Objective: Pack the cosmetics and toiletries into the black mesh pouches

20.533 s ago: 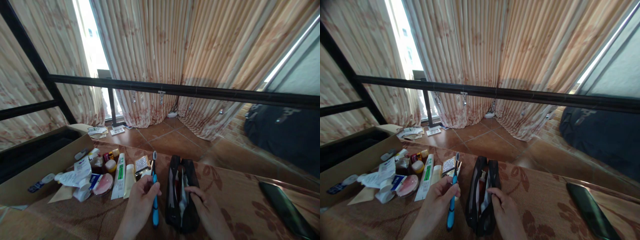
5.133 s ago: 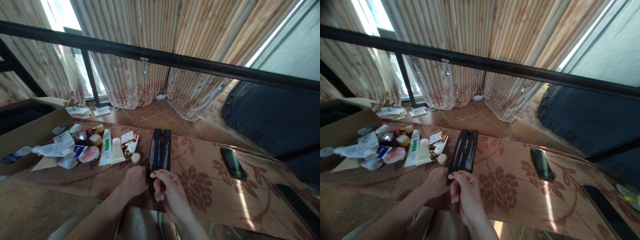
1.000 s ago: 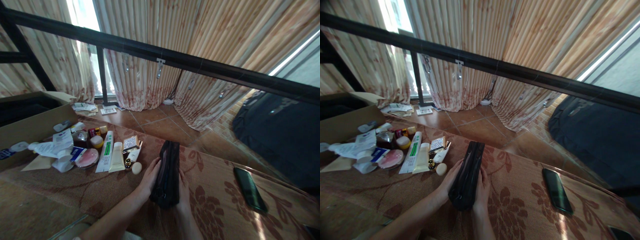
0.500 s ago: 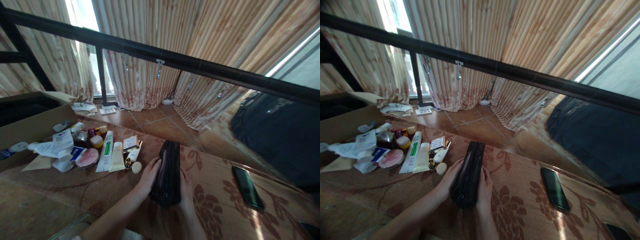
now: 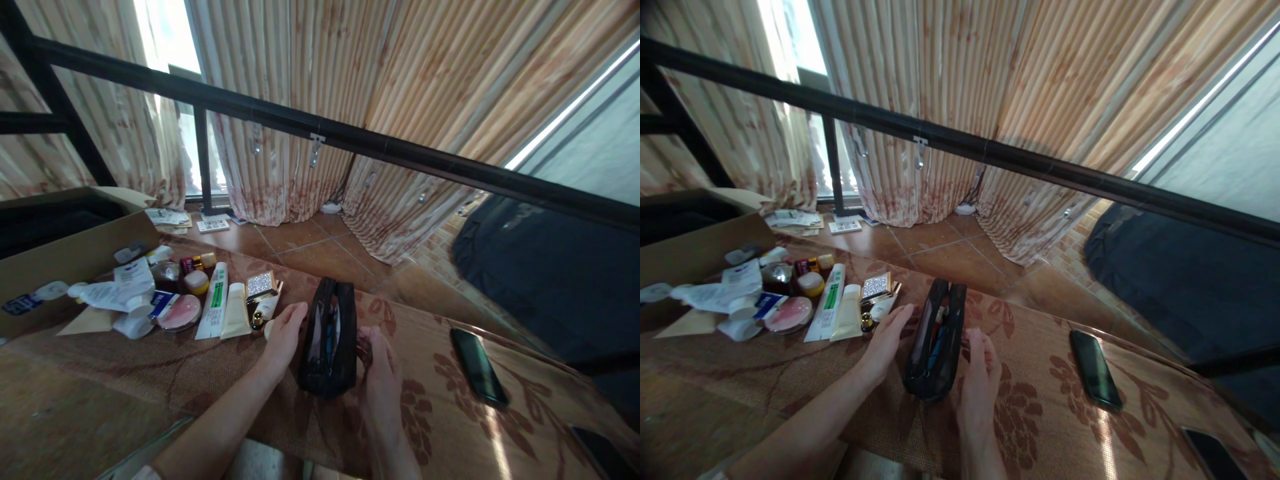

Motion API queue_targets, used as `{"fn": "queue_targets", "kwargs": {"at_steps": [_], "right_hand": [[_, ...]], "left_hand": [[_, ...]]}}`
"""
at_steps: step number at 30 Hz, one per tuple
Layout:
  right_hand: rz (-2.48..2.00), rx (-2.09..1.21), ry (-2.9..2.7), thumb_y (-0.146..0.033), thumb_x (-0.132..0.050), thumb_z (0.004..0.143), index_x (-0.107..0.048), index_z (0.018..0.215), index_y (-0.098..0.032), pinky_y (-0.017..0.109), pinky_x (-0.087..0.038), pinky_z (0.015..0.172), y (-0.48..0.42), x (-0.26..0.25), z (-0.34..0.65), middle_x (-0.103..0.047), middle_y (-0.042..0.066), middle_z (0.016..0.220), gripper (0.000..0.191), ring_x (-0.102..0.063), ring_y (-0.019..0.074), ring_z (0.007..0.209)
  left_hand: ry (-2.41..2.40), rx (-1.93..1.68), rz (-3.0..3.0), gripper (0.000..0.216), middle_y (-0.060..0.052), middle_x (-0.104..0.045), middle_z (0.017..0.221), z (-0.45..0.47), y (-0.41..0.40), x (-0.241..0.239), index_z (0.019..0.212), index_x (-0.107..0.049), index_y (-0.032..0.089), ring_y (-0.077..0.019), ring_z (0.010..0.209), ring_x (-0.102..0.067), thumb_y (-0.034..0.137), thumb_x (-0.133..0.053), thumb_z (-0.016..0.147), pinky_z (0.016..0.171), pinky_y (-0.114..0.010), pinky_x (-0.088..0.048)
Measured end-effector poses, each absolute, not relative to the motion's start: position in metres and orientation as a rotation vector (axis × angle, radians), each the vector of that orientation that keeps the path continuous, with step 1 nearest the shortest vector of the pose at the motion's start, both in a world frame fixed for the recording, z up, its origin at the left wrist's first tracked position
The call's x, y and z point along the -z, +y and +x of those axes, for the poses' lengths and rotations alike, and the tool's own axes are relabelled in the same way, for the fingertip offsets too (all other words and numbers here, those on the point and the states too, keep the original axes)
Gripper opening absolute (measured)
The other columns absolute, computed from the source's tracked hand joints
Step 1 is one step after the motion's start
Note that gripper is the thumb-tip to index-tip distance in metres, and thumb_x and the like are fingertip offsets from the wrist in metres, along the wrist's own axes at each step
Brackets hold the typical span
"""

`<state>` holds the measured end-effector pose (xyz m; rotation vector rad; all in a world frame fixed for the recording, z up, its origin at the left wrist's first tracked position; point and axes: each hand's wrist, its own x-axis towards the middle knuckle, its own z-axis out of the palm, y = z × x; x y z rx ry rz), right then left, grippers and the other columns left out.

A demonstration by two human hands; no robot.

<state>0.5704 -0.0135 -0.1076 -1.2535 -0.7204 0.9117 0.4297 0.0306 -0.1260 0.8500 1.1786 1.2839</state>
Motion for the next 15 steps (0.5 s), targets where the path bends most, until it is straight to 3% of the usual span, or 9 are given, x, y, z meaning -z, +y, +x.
{"fn": "queue_targets", "kwargs": {"at_steps": [8, 12, 15], "right_hand": [[-1.343, -0.858, -0.857, -0.052, -0.07, 0.072, -0.055, 0.058, -0.017, 0.02, -0.037, 0.049, -0.02, 0.106, 0.57, -0.053, -0.003, 0.055, 0.04, -0.046, 0.0093, 0.052], [-1.346, -0.901, -0.822, -0.054, -0.075, 0.065, -0.049, 0.053, -0.018, 0.02, -0.03, 0.044, -0.016, 0.111, 0.571, -0.045, -0.006, 0.048, 0.046, -0.038, 0.0069, 0.046], [-1.375, -0.923, -0.803, -0.055, -0.076, 0.063, -0.048, 0.052, -0.018, 0.02, -0.029, 0.043, -0.013, 0.116, 0.573, -0.045, -0.007, 0.047, 0.047, -0.037, 0.0067, 0.045]], "left_hand": [[1.085, -1.281, 1.087, 0.044, 0.002, -0.049, 0.059, 0.42, 0.026, 0.111, 0.059, -0.054, 0.017, -0.0118, 0.06, -0.045, 0.057, -0.057, 0.077, 0.058, -0.022, -0.037], [1.022, -1.171, 1.191, 0.047, 0.006, -0.04, 0.051, 0.42, 0.022, 0.111, 0.052, -0.045, 0.017, -0.0081, 0.051, -0.035, 0.054, -0.061, 0.077, 0.05, -0.021, -0.027], [1.03, -1.121, 1.224, 0.046, 0.006, -0.042, 0.049, 0.422, 0.022, 0.111, 0.051, -0.046, 0.017, -0.0077, 0.048, -0.035, 0.051, -0.063, 0.075, 0.048, -0.021, -0.026]]}}
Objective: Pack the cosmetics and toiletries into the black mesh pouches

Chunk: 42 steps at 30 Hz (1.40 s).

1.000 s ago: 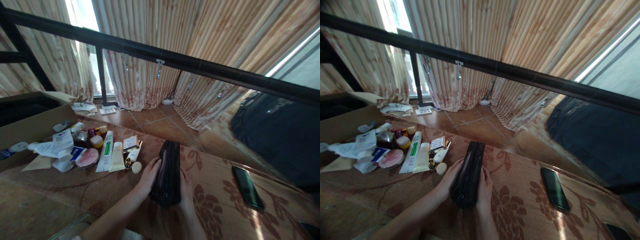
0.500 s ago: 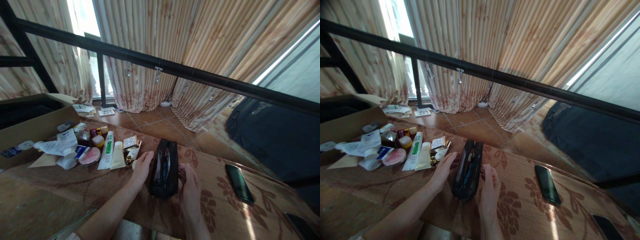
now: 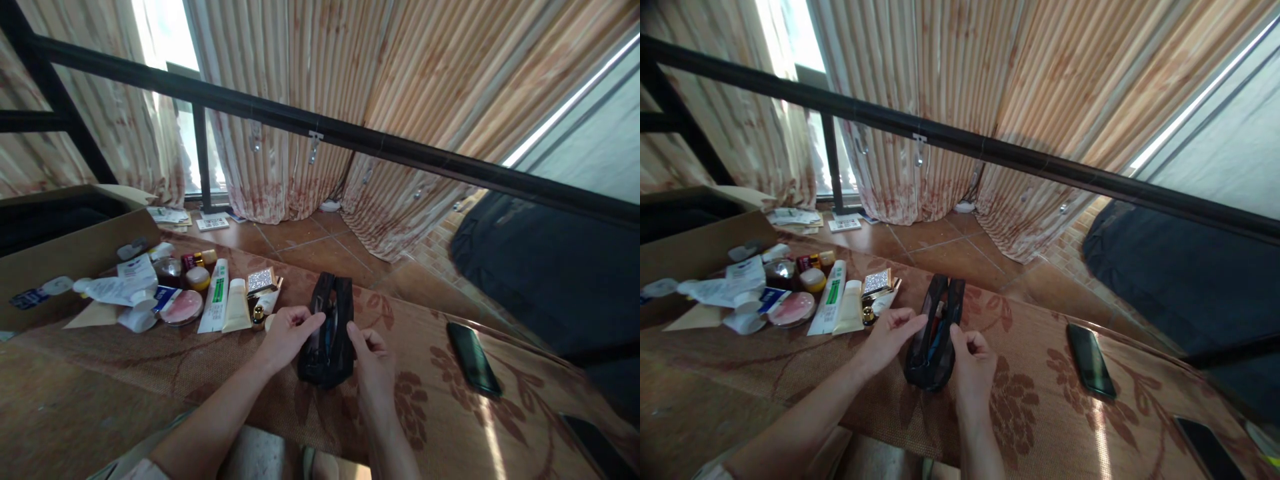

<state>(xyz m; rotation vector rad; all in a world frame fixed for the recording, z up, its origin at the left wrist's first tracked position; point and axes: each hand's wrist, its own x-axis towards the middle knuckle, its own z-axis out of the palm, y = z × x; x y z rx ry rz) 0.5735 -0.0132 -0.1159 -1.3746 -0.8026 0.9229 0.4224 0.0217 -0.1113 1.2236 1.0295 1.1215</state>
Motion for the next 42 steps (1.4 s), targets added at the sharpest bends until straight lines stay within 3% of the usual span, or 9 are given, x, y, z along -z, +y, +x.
{"fn": "queue_targets", "kwargs": {"at_steps": [12, 19, 42], "right_hand": [[-1.476, -0.98, -0.843, -0.056, -0.068, 0.069, -0.046, 0.054, -0.019, 0.02, -0.026, 0.044, -0.011, 0.12, 0.576, -0.038, -0.008, 0.049, 0.046, -0.032, 0.0071, 0.048], [-1.409, -1.037, -0.803, -0.055, -0.069, 0.068, -0.055, 0.059, -0.017, 0.02, -0.028, 0.046, -0.01, 0.126, 0.572, -0.044, -0.006, 0.052, 0.041, -0.038, 0.0091, 0.051], [-1.412, -1.069, -0.788, -0.057, -0.07, 0.065, -0.055, 0.058, -0.017, 0.021, -0.032, 0.045, -0.006, 0.135, 0.574, -0.047, -0.005, 0.053, 0.043, -0.039, 0.0093, 0.05]], "left_hand": [[1.126, -1.038, 1.375, 0.046, 0.005, -0.034, 0.05, 0.428, 0.023, 0.119, 0.051, -0.041, 0.018, -0.0088, 0.049, -0.032, 0.049, -0.053, 0.082, 0.046, -0.022, -0.023], [1.111, -1.028, 1.363, 0.046, 0.004, -0.037, 0.053, 0.429, 0.024, 0.127, 0.052, -0.042, 0.018, -0.0096, 0.051, -0.034, 0.052, -0.05, 0.082, 0.047, -0.022, -0.025], [1.097, -1.045, 1.343, 0.047, 0.003, -0.038, 0.054, 0.43, 0.024, 0.13, 0.055, -0.044, 0.017, -0.0096, 0.052, -0.035, 0.053, -0.047, 0.085, 0.048, -0.023, -0.025]]}}
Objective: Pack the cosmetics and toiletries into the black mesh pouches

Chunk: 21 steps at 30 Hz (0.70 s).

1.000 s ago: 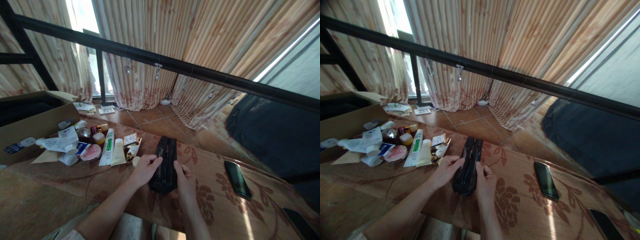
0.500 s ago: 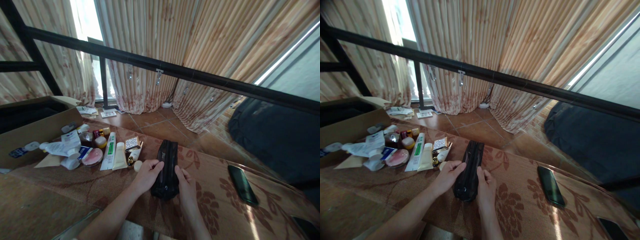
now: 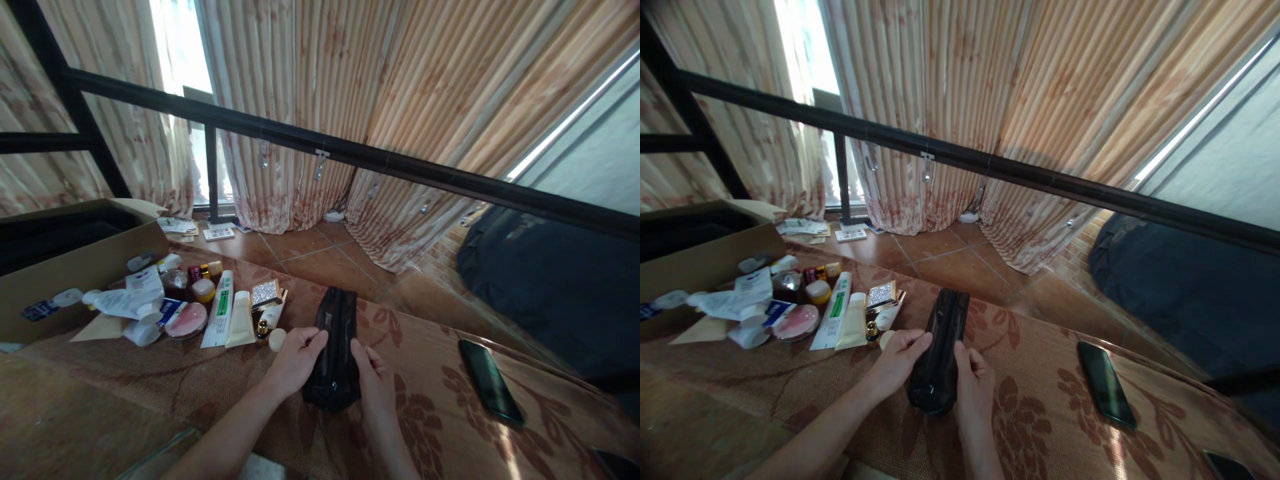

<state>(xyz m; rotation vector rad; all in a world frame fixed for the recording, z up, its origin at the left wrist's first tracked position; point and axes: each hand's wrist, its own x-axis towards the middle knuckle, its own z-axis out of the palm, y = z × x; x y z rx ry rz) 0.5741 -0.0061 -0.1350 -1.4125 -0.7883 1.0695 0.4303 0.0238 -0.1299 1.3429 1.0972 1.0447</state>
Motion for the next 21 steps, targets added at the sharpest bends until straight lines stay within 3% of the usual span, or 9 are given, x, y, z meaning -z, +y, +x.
{"fn": "queue_targets", "kwargs": {"at_steps": [21], "right_hand": [[-1.434, -1.063, -0.822, -0.056, -0.073, 0.063, -0.047, 0.053, -0.019, 0.02, -0.029, 0.043, -0.0064, 0.1301, 0.5743, -0.039, -0.006, 0.051, 0.046, -0.034, 0.0076, 0.048]], "left_hand": [[1.116, -1.06, 1.352, 0.048, 0.005, -0.038, 0.052, 0.4299, 0.0215, 0.1244, 0.053, -0.043, 0.017, -0.0083, 0.051, -0.034, 0.054, -0.056, 0.08, 0.046, -0.022, -0.025]]}}
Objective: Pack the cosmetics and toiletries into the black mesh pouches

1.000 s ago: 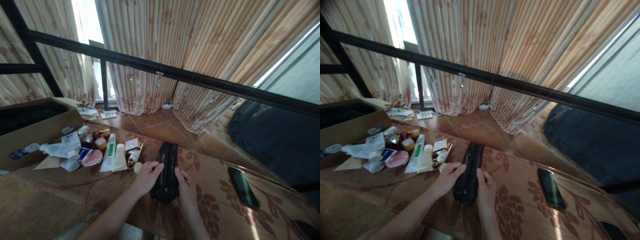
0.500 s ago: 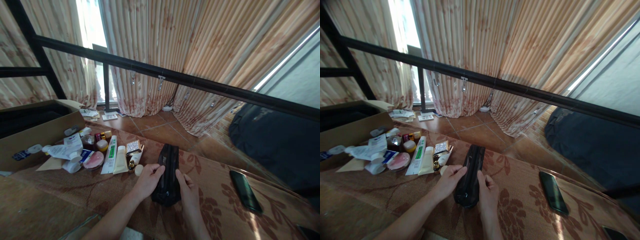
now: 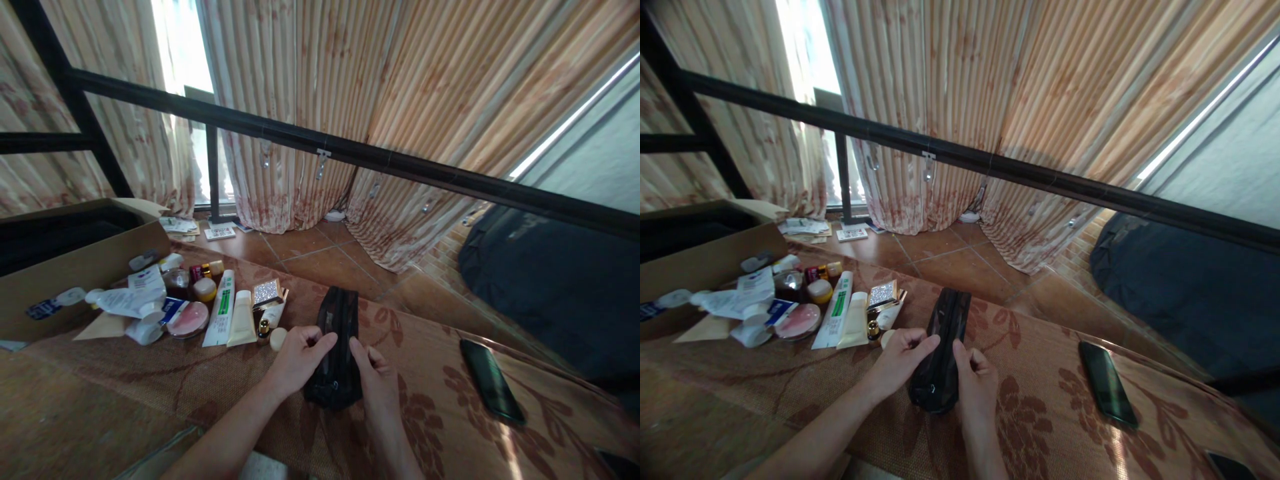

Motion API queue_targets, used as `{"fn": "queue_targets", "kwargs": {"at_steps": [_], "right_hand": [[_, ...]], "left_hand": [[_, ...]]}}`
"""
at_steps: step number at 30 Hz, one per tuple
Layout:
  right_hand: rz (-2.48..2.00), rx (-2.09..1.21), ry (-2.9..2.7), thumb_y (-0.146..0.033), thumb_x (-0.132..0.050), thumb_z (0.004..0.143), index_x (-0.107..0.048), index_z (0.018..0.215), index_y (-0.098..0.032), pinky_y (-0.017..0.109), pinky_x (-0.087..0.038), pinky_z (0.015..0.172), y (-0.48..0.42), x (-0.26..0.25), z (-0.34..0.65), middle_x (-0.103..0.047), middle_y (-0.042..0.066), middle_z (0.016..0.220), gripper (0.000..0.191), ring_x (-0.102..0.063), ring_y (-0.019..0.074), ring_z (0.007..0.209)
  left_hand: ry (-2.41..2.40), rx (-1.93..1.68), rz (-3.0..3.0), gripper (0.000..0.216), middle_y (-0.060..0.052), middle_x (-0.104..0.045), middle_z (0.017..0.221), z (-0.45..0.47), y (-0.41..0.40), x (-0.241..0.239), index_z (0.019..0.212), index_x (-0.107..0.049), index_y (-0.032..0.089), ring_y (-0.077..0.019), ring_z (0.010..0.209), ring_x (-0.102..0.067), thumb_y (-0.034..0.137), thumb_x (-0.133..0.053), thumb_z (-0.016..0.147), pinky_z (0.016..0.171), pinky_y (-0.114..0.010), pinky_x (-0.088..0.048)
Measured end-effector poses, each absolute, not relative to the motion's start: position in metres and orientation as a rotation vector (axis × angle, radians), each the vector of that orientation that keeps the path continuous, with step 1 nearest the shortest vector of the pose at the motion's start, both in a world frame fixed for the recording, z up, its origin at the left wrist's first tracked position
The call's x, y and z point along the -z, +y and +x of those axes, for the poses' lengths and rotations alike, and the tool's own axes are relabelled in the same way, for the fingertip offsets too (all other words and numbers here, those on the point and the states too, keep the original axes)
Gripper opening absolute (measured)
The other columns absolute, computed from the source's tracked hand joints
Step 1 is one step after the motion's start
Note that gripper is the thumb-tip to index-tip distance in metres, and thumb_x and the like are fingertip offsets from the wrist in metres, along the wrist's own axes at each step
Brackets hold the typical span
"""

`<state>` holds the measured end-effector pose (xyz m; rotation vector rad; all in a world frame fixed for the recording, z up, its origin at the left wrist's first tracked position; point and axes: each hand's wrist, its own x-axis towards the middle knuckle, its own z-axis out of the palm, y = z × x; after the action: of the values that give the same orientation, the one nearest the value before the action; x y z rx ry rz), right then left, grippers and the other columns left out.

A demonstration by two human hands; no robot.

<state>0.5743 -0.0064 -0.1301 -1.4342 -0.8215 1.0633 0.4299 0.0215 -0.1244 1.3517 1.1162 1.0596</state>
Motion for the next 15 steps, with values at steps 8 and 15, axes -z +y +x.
{"fn": "queue_targets", "kwargs": {"at_steps": [8, 15], "right_hand": [[-1.429, -1.061, -0.822, -0.054, -0.074, 0.062, -0.045, 0.051, -0.019, 0.02, -0.03, 0.043, -0.0067, 0.1286, 0.5742, -0.039, -0.006, 0.05, 0.047, -0.034, 0.0073, 0.048], [-1.427, -1.068, -0.804, -0.055, -0.075, 0.062, -0.043, 0.052, -0.019, 0.02, -0.029, 0.044, -0.0068, 0.1298, 0.5743, -0.037, -0.007, 0.05, 0.049, -0.033, 0.0072, 0.047]], "left_hand": [[1.118, -1.065, 1.372, 0.046, 0.005, -0.042, 0.052, 0.4291, 0.0195, 0.123, 0.054, -0.045, 0.017, -0.0086, 0.052, -0.037, 0.053, -0.06, 0.078, 0.048, -0.021, -0.028], [1.136, -1.062, 1.394, 0.046, 0.005, -0.04, 0.051, 0.4292, 0.0197, 0.1205, 0.052, -0.044, 0.017, -0.0087, 0.051, -0.036, 0.052, -0.06, 0.078, 0.048, -0.021, -0.027]]}}
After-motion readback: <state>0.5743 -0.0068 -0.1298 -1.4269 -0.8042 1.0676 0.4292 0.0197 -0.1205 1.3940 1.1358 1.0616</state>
